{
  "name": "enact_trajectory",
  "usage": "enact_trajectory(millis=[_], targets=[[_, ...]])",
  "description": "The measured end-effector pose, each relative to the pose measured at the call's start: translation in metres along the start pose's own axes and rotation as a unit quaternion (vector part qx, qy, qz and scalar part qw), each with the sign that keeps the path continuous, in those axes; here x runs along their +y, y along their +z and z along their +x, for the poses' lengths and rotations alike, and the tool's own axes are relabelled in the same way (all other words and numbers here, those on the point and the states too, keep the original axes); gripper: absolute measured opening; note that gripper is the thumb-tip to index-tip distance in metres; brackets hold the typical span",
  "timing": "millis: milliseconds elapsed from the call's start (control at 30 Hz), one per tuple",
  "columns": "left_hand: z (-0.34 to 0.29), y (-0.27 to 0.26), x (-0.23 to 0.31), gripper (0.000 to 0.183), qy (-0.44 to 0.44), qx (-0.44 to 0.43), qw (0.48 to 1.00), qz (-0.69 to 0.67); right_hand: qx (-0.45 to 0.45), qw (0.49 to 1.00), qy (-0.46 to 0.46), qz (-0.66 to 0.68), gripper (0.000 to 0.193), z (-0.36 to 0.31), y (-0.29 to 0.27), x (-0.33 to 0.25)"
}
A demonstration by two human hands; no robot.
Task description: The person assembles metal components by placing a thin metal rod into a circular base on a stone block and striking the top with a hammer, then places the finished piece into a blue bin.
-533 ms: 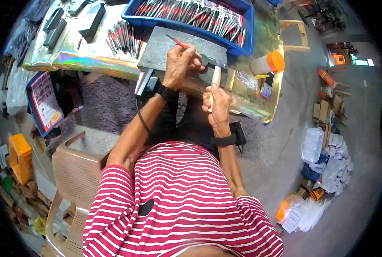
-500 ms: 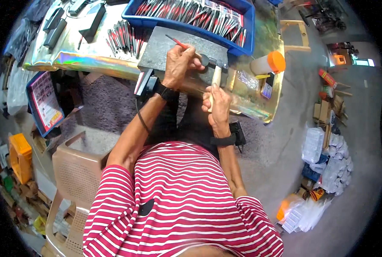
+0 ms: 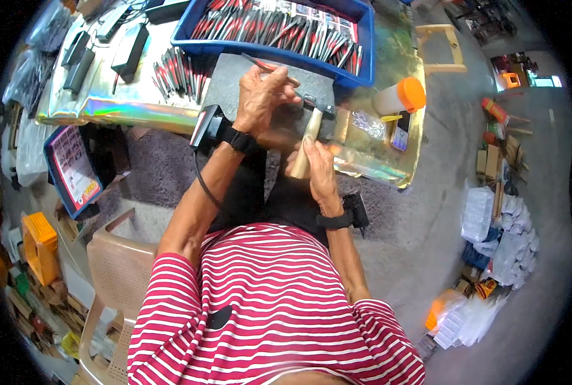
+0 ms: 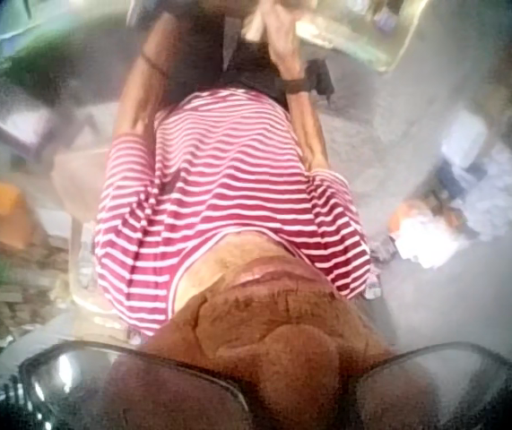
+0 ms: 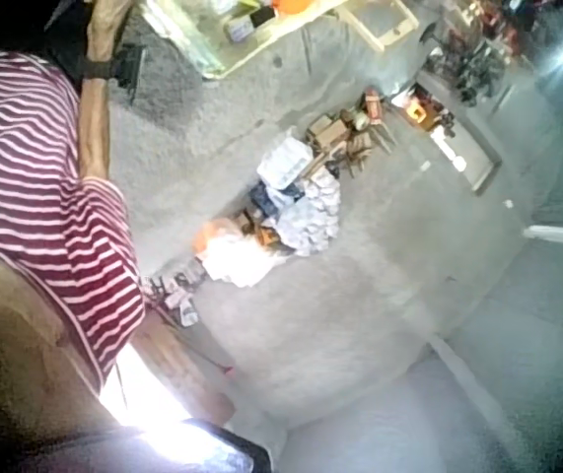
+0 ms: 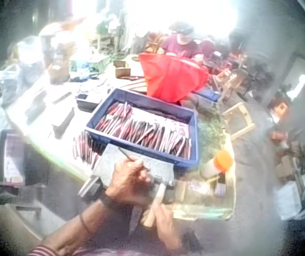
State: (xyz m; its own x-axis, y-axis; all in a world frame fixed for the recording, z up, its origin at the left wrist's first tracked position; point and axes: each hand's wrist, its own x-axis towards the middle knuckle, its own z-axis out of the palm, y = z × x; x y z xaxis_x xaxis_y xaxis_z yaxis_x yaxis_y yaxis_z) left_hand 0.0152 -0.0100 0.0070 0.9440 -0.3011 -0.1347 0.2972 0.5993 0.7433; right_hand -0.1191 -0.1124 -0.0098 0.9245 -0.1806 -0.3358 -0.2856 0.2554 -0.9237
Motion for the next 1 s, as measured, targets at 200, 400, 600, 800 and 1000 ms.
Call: enact_trajectory(millis=[200, 400, 600, 800, 1000], targets=[[0.036, 0.018, 0.004, 0.022, 0.038, -0.027, 0.980, 0.191, -0.025, 0.988, -0.044, -0.143, 0.033, 0.008, -0.018, 0.021], [0.092, 0.052, -0.013, 0.024, 0.140, -0.033, 0.858, 0.492, 0.004, 0.977, -0.068, -0.202, 0.034, 0.001, -0.026, 0.010], [0.129, 0.069, -0.048, 0.026, 0.235, -0.059, 0.739, 0.628, 0.034, 0.995, -0.036, -0.084, 0.033, -0.004, -0.036, -0.011], [0.132, 0.076, -0.076, 0.028, 0.288, -0.059, 0.721, 0.628, 0.168, 0.974, -0.088, -0.127, 0.022, 0.015, -0.076, -0.013], [0.131, 0.083, -0.090, 0.031, 0.313, -0.050, 0.717, 0.621, 0.264, 0.949, -0.105, -0.136, 0.013, 0.035, -0.100, -0.008]])
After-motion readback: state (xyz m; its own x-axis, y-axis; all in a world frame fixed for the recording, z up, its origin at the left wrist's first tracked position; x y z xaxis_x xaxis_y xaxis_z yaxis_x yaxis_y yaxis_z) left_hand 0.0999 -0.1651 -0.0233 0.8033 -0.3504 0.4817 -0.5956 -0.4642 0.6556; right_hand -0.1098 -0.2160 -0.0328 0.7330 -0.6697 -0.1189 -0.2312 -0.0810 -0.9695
